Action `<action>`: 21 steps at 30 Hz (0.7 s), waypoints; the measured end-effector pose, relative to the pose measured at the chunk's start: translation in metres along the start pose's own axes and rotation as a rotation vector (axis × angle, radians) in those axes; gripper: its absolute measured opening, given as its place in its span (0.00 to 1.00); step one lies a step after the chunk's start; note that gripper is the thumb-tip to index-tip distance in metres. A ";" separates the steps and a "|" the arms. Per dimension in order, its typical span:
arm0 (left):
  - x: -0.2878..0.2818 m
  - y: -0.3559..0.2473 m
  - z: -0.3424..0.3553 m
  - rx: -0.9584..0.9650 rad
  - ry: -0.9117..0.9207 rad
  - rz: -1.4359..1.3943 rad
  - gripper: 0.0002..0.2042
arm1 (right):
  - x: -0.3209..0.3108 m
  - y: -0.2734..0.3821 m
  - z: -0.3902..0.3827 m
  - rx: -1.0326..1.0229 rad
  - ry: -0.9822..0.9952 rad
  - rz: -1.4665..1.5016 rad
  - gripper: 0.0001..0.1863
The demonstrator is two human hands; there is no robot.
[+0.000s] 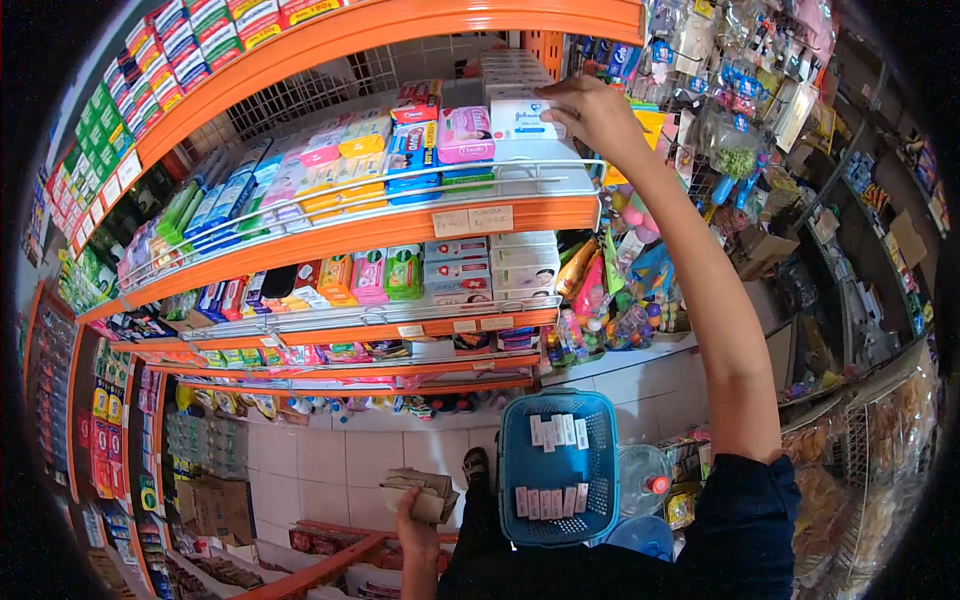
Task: The person repeatedly wipes small white boxes with a cloth while standing in a store aisle. They pick up boxes from a blue basket, wipe them, and place them on a shelf, repeating this cycle throughout the clip.
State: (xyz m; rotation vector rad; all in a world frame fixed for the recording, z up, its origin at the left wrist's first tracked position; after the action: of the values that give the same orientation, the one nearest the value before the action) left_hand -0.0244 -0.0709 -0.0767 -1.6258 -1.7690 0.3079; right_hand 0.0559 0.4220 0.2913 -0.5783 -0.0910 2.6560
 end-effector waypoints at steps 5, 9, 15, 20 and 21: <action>0.004 0.003 0.009 -0.041 0.029 -0.034 0.18 | 0.005 0.005 0.005 -0.003 0.010 -0.042 0.13; -0.007 0.008 0.017 -0.137 0.046 -0.024 0.18 | 0.006 0.006 0.004 0.005 0.006 -0.048 0.13; -0.015 0.010 0.020 -0.190 0.076 -0.075 0.18 | 0.017 -0.006 0.000 0.015 0.014 -0.081 0.13; -0.023 0.011 0.023 -0.232 0.102 -0.099 0.17 | 0.022 -0.011 0.000 -0.001 0.017 -0.054 0.13; -0.022 0.010 0.020 -0.247 0.090 -0.099 0.17 | 0.022 -0.012 -0.001 -0.009 0.005 -0.030 0.14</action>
State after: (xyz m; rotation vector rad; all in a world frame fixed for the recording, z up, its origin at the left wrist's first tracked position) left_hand -0.0298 -0.0845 -0.1044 -1.6845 -1.8684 -0.0311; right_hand 0.0426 0.4419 0.2841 -0.5826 -0.1095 2.6266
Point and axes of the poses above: each hand's wrist, its own z-axis towards the middle knuckle, its own x-axis out of the palm, y = z × x, the point moved 5 cm from there along z, towards the middle knuckle, and after that the axes turned 15 degrees about -y, right-handed, at the moved point
